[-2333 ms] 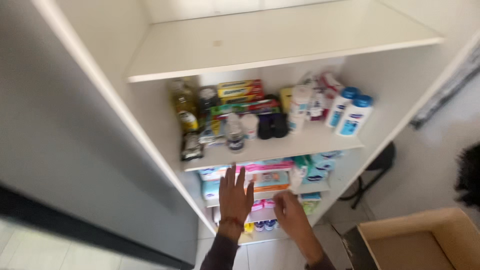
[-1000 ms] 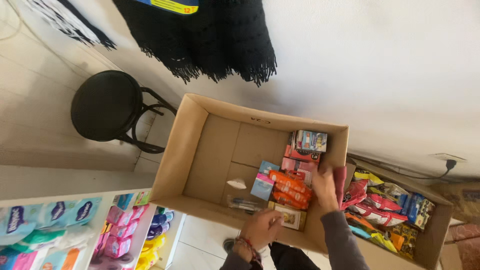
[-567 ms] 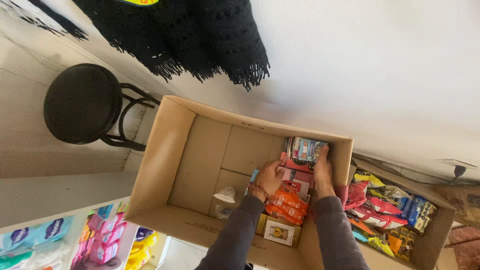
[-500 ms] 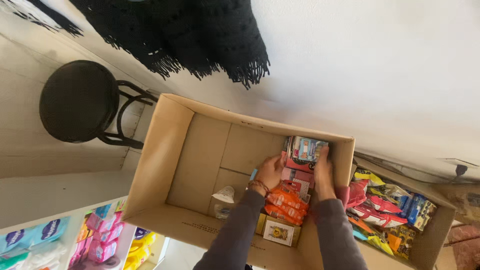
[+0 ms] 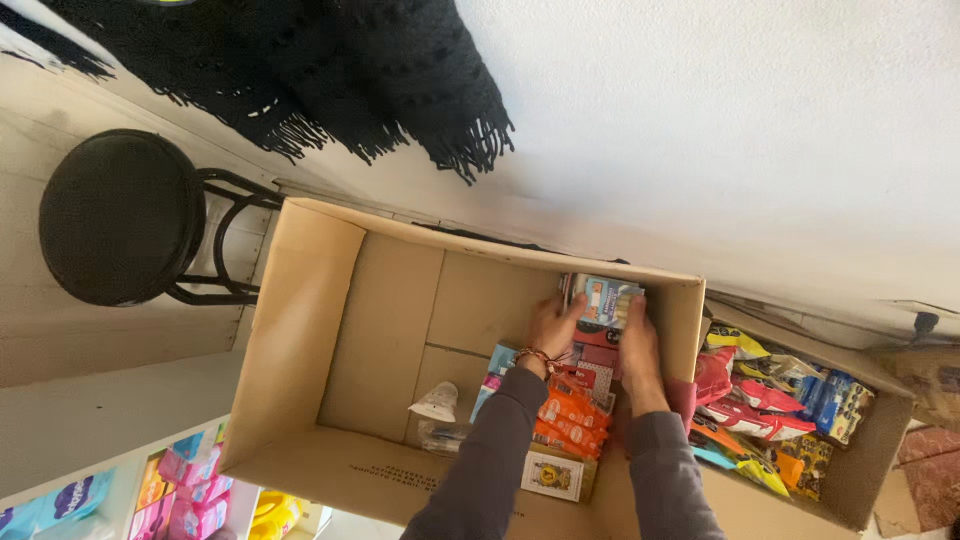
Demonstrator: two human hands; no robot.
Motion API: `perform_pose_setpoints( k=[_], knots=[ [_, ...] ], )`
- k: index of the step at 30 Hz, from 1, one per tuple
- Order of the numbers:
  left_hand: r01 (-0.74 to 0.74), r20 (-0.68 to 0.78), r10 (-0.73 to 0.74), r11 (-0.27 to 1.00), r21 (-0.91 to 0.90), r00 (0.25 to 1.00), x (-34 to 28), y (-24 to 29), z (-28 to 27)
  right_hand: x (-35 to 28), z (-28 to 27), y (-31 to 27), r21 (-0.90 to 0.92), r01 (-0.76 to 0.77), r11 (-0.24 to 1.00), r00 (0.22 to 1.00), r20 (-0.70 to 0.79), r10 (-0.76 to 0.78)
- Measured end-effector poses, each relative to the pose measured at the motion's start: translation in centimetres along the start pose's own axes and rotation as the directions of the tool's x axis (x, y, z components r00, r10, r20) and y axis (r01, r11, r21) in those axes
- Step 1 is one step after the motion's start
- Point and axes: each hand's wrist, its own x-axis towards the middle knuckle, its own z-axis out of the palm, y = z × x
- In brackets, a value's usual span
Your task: The person transfers various items, including small packages, bottles, and boxed goods, from a cardboard box on the floor to a white shelf, organizing them in different sections.
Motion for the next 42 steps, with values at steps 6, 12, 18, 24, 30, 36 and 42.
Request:
perform_pose_setpoints(
  k=[6, 12, 18, 24, 30, 36, 42],
  knots=[
    [0.057, -0.062, -0.045, 0.978, 0.199, 0.997, -0.8, 1.0, -1.4, 1.2, 1.1, 2.0, 0.144, -0.036, 0.989, 0.998, 0.052, 0.029],
    [0.063, -0.021, -0.063, 0.998, 0.020, 0.998, -3.5, 3.2, -2.3, -3.3, 1.1, -1.2, 0.155, 0.020, 0.988, 0.992, 0.120, -0.039],
    [0.114, 0.060, -0.118, 0.991, 0.074, 0.991, -9.3, 11.1, -7.5, -11.9, 1.7, -9.0, 0.013, 0.048, 0.999, 0.991, 0.121, -0.049],
    [-0.295, -0.041, 0.295, 0.955, 0.016, 0.955, -17.1, 21.8, -15.6, -20.2, 3.2, -19.3, -0.107, 0.052, 0.993, 0.966, 0.256, -0.023],
    [-0.293, -0.241, 0.285, 0.956, 0.002, 0.928, -23.7, 30.7, -24.4, -31.9, 7.0, -31.9, -0.153, 0.412, 0.898, 0.852, 0.415, -0.320],
    [-0.462, -0.417, 0.437, 0.886, 0.045, 0.797, -28.7, 38.5, -32.9, -40.3, 9.8, -40.8, -0.018, 0.581, 0.814, 0.700, 0.520, -0.489],
    [-0.418, -0.520, 0.384, 0.907, 0.056, 0.763, -34.4, 46.3, -39.2, -40.5, 13.7, -47.4, 0.286, 0.552, 0.783, 0.573, 0.552, -0.605]
  ],
)
